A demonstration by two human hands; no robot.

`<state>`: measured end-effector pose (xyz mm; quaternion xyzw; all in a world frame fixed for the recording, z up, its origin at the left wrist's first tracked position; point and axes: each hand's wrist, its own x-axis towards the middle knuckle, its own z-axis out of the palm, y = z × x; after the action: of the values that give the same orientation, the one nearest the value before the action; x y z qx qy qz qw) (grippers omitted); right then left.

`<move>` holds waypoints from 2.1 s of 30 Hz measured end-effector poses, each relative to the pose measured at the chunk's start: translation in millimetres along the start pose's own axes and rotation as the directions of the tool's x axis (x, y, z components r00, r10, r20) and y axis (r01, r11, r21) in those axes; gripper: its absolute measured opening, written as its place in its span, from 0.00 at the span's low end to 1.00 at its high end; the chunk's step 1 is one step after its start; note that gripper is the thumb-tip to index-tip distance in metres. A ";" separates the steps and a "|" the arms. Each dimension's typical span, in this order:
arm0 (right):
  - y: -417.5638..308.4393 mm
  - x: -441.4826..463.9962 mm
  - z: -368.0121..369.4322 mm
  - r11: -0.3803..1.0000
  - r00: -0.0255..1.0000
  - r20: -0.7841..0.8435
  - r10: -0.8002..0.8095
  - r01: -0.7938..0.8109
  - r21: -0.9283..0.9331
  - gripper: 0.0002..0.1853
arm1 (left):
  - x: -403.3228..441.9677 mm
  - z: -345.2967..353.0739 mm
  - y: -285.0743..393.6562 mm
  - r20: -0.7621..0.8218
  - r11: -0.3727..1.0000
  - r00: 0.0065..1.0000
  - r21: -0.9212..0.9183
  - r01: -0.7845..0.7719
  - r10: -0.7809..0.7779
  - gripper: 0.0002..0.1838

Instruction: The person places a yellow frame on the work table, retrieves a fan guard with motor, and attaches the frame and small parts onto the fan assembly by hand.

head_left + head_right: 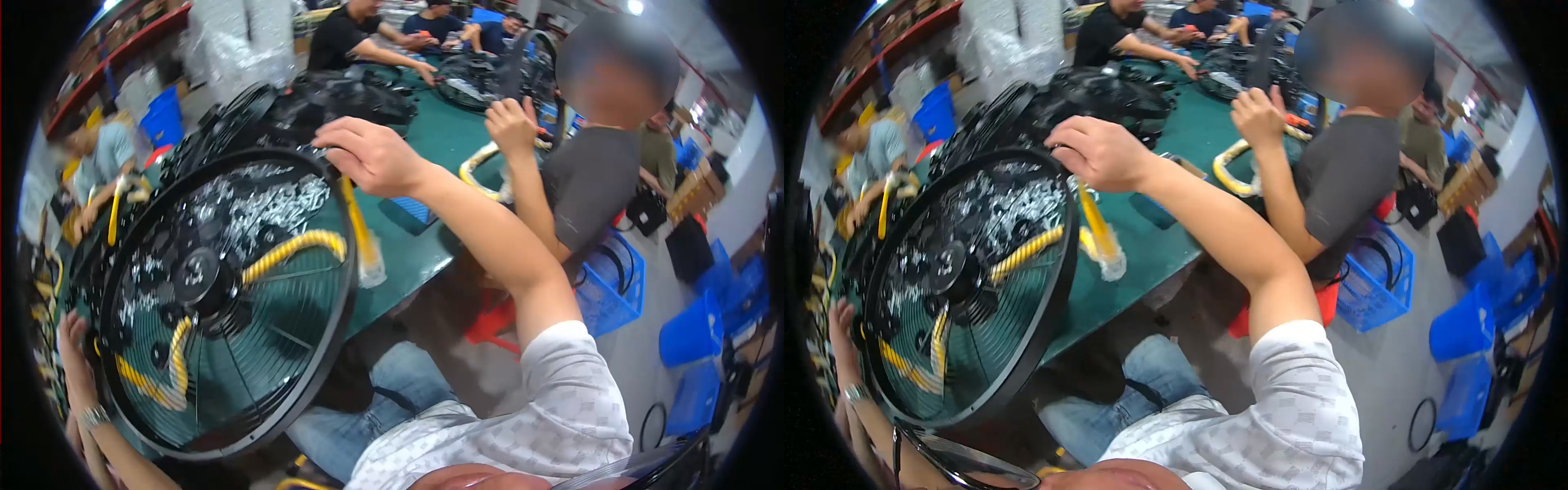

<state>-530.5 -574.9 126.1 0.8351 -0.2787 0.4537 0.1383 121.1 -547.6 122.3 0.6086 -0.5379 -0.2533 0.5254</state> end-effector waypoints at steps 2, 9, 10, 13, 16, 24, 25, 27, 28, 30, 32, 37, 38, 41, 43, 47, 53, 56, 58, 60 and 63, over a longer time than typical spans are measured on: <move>9.8 -9.7 12.4 0.998 0.996 0.089 0.002 0.004 -0.058 0.08 | -7.7 17.9 41.4 0.160 0.895 0.935 0.375 0.241 -0.318 0.31; 45.2 53.1 12.8 0.363 0.147 0.811 0.566 -0.928 -0.085 0.23 | 52.9 -30.3 -147.4 0.028 0.835 0.847 0.155 -0.528 0.531 0.20; 44.4 50.1 9.1 0.446 0.235 0.759 0.607 -0.891 -0.081 0.24 | 27.3 -11.6 -121.8 0.050 0.886 0.885 -0.065 -0.459 0.462 0.21; 28.2 45.0 12.7 0.704 0.618 0.362 0.698 -0.684 -0.191 0.24 | -20.6 15.1 -57.8 -0.020 0.892 0.894 0.083 -0.445 0.448 0.23; -0.1 17.1 -4.9 0.985 0.985 -0.038 0.170 -0.171 -0.027 0.11 | -16.8 3.4 -24.2 -0.006 0.954 0.955 -0.052 -0.296 0.296 0.21; 24.8 15.7 15.5 0.872 0.847 0.378 0.375 -0.461 0.166 0.14 | 16.4 12.2 -62.4 -0.005 0.907 0.919 0.161 -0.388 0.394 0.26; 33.1 23.8 15.5 0.727 0.688 0.518 0.509 -0.666 0.169 0.16 | 58.0 -21.1 -105.7 0.094 0.987 0.989 -0.122 -0.102 0.114 0.20; 53.6 36.3 20.7 0.540 0.433 0.695 0.574 -0.838 0.076 0.18 | 22.2 11.9 -93.6 -0.107 0.914 0.907 0.057 -0.403 0.407 0.15; 49.6 40.4 21.9 0.490 0.397 0.694 0.601 -0.869 0.072 0.19 | 13.6 16.1 -76.7 -0.035 0.783 0.817 0.312 -0.538 0.576 0.17; 36.8 39.1 20.5 0.616 0.560 0.509 0.653 -0.784 0.072 0.21 | -20.2 55.2 -44.3 -0.231 0.790 0.758 0.089 -0.607 0.609 0.17; 14.1 25.5 10.9 0.924 0.916 0.128 0.380 -0.367 -0.111 0.17 | -43.4 51.4 -1.3 -0.178 0.850 0.832 0.129 -0.510 0.526 0.18; 1.2 -4.0 17.8 0.992 0.987 0.147 -0.066 0.081 -0.100 0.12 | -44.7 40.5 72.3 -0.115 0.953 0.990 0.280 0.111 -0.082 0.34; 11.6 -3.4 19.3 0.998 0.980 0.198 0.004 0.007 -0.054 0.12 | -28.3 41.9 52.0 -0.087 0.830 0.996 0.557 0.027 0.025 0.32; 39.0 10.7 23.6 0.851 0.869 0.342 0.357 -0.453 0.265 0.15 | -33.3 54.5 25.6 -0.104 0.910 0.975 0.391 -0.141 0.196 0.30; 53.9 36.7 20.5 0.406 0.354 0.728 0.587 -0.907 0.113 0.18 | -43.6 68.7 -7.9 -0.240 0.809 0.776 0.261 -0.527 0.584 0.21; 59.6 39.4 23.4 0.723 0.599 0.547 0.585 -0.691 -0.015 0.23 | -53.0 81.5 -11.4 -0.389 0.830 0.739 0.148 -0.538 0.549 0.17; -10.4 9.8 -1.5 0.999 0.995 0.097 0.016 -0.011 -0.045 0.09 | -51.9 42.7 67.3 -0.229 1.000 0.973 0.003 0.018 -0.017 0.25; 14.0 -1.7 14.8 0.999 0.989 0.143 0.031 -0.028 -0.024 0.09 | -5.3 24.3 46.6 0.060 0.807 0.998 0.591 -0.006 -0.037 0.37; 35.4 5.0 19.2 0.991 0.956 0.265 0.123 -0.132 0.017 0.10 | -13.8 39.2 20.3 -0.041 0.860 0.992 0.503 -0.084 0.121 0.37; 50.2 27.0 18.8 0.291 0.358 0.688 0.632 -0.932 0.218 0.14 | -6.9 22.5 -30.9 0.193 0.323 0.652 0.745 -0.584 0.733 0.16; 67.0 45.1 24.7 0.355 0.198 0.761 0.618 -0.934 -0.045 0.18 | -37.2 49.1 -40.6 -0.082 0.556 0.648 0.601 -0.574 0.757 0.15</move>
<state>-533.8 -656.2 148.7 0.6661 -0.5924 0.1724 -0.4193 83.0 -536.7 60.0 0.5061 -0.6804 0.2316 0.4767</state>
